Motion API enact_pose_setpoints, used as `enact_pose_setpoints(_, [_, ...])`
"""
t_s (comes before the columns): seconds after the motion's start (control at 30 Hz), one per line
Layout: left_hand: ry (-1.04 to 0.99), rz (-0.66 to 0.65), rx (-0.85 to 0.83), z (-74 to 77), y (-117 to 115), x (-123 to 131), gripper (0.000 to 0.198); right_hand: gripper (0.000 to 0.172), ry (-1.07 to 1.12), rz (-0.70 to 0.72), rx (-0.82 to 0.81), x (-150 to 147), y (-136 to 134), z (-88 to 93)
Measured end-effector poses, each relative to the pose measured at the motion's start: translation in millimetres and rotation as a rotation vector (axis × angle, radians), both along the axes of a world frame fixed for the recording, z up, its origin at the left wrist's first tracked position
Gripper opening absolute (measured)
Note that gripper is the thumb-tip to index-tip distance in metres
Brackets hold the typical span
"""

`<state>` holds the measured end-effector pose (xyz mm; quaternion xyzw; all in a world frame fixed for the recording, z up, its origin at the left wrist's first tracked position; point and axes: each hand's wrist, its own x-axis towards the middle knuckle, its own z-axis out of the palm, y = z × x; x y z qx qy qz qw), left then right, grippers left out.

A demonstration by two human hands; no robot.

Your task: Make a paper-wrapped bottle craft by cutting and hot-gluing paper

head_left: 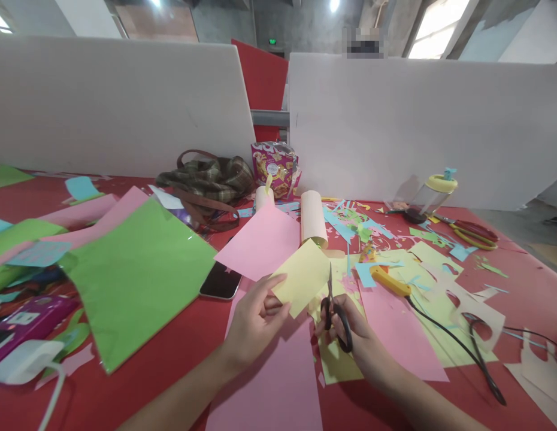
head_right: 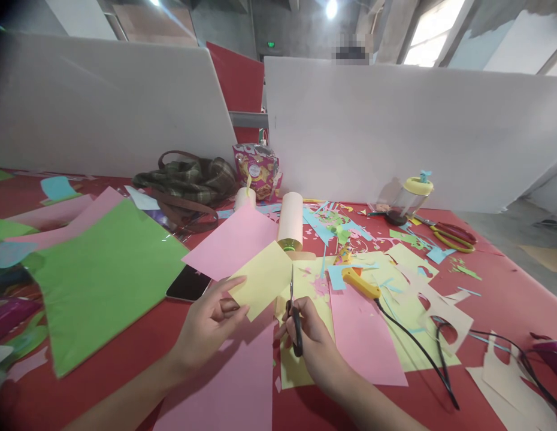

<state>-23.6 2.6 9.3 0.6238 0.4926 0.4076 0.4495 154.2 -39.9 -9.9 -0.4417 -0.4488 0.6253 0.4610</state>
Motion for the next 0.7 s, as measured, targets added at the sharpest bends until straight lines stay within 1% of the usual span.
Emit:
enact_pose_setpoints(0.13, [0.026, -0.002, 0.017, -1.9, 1.5, -1.4, 0.036, 0.028, -0.055, -0.033, 0.012, -0.9, 1.8, 1.7])
enact_pose_setpoints(0.33, [-0.011, 0.008, 0.052, -3.0, 3.7, -2.8, 0.038, 0.032, -0.026, -0.082, 0.031, -3.4, 3.6, -1.3])
enact_pose_setpoints(0.5, [0.027, 0.077, 0.093, -1.9, 6.3, -5.4, 0.031, 0.032, -0.028, -0.069, 0.016, -3.9, 2.6, -6.5])
enact_pose_setpoints(0.57, [0.068, 0.057, 0.094, -0.9, 6.4, -5.7, 0.031, 0.032, -0.019, -0.046, 0.013, -4.4, 1.6, -7.2])
enact_pose_setpoints(0.7, [0.165, -0.036, 0.051, 0.9, 5.0, -4.6, 0.032, 0.033, -0.002, -0.022, -0.021, -5.6, -0.6, -4.3])
